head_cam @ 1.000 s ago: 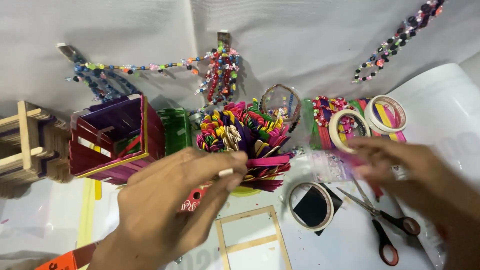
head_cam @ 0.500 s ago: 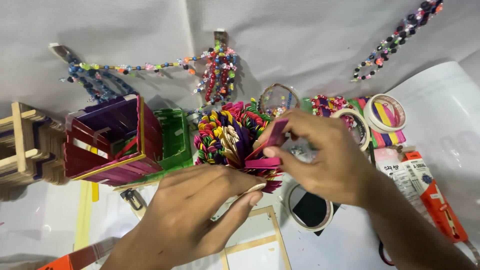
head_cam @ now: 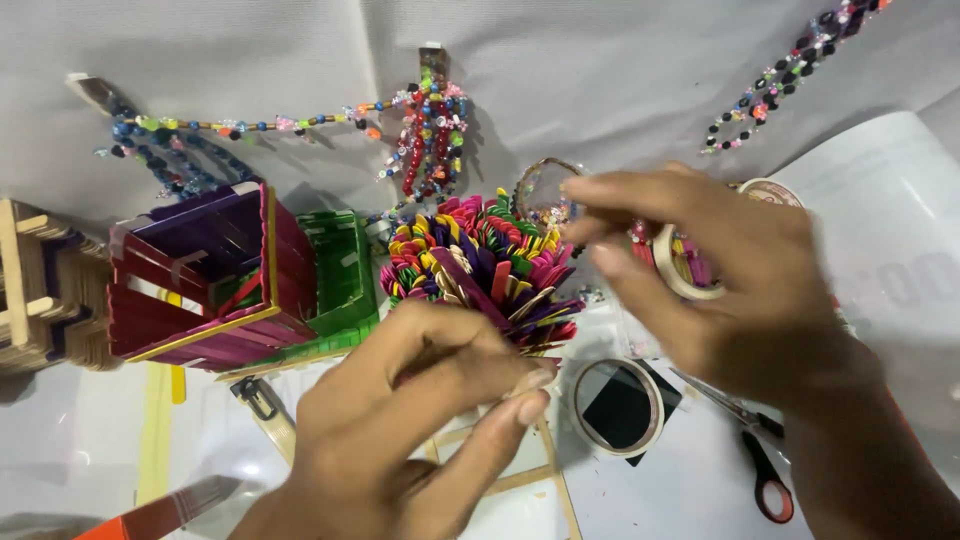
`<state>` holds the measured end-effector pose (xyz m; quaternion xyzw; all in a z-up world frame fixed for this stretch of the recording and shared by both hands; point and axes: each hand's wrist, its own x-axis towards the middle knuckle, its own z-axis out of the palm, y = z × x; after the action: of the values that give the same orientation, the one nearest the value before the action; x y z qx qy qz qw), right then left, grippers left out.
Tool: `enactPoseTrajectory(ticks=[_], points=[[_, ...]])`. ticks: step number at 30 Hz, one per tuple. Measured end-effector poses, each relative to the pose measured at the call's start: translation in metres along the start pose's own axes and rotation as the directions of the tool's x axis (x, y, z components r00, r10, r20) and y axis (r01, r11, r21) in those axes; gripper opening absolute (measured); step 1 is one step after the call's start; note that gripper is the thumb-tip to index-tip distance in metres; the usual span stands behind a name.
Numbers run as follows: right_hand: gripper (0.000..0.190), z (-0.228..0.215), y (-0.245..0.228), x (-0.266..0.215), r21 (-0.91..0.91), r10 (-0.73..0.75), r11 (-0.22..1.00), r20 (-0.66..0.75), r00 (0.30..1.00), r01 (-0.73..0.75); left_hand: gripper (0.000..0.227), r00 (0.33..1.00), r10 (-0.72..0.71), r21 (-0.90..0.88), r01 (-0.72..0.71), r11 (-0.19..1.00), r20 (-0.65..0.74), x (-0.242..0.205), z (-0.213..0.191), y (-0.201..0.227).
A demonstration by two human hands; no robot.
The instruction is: The person is reinforcing a wooden frame by carefully aligning and attaching colored popsicle sticks using tape.
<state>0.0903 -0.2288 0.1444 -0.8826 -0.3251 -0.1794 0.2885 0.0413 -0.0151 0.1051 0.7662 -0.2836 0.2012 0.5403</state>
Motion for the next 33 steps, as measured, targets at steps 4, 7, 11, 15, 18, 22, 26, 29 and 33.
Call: enactPoseTrajectory(ticks=[4, 7, 11, 15, 18, 22, 26, 29, 33], points=[[0.009, -0.008, 0.001, -0.060, 0.023, 0.281, 0.960, -0.015, 0.960, -0.280, 0.011, 0.988, -0.143, 0.056, 0.140, 0.989, 0.053, -0.022, 0.002, 0.011], [0.054, 0.011, 0.024, -0.107, -0.144, 0.290, 0.947, 0.761, 0.580, -0.286, 0.020, 0.953, -0.280, -0.028, 0.285, 0.958, 0.119, -0.048, 0.011, 0.002], [0.011, 0.059, 0.004, -0.117, 0.375, 0.142, 0.824, 0.589, 0.795, -0.425, 0.018, 0.721, -0.636, -0.056, 0.672, 0.738, 0.276, -0.092, 0.035, -0.045], [0.014, 0.093, 0.010, -0.136, 0.382, 0.285, 0.720, 0.599, 0.748, -0.580, 0.015, 0.511, -0.726, -0.051, 0.831, 0.553, 0.460, -0.106, 0.048, -0.066], [0.018, 0.105, 0.016, -0.146, 0.264, 0.299, 0.802, 0.598, 0.744, -0.535, 0.039, 0.613, -0.658, -0.074, 0.754, 0.653, 0.438, -0.114, 0.051, -0.078], [0.015, 0.117, 0.018, -0.153, 0.187, 0.347, 0.808, 0.615, 0.708, -0.558, 0.059, 0.339, -0.806, 0.106, 0.892, 0.439, 0.486, -0.111, 0.049, -0.081], [0.013, 0.120, 0.019, -0.155, 0.175, 0.332, 0.821, 0.628, 0.703, -0.544, 0.055, 0.785, -0.471, 0.195, 0.429, 0.882, 0.403, -0.127, 0.050, -0.094], [0.014, 0.120, 0.022, -0.155, 0.101, 0.365, 0.818, 0.670, 0.647, -0.566, 0.045, 0.880, -0.318, 0.399, 0.166, 0.902, 0.352, -0.130, 0.044, -0.092], [0.012, 0.120, 0.024, -0.158, 0.022, 0.406, 0.800, 0.715, 0.569, -0.599, 0.076, 0.870, -0.322, 0.666, -0.011, 0.746, 0.374, -0.140, 0.041, -0.088]])
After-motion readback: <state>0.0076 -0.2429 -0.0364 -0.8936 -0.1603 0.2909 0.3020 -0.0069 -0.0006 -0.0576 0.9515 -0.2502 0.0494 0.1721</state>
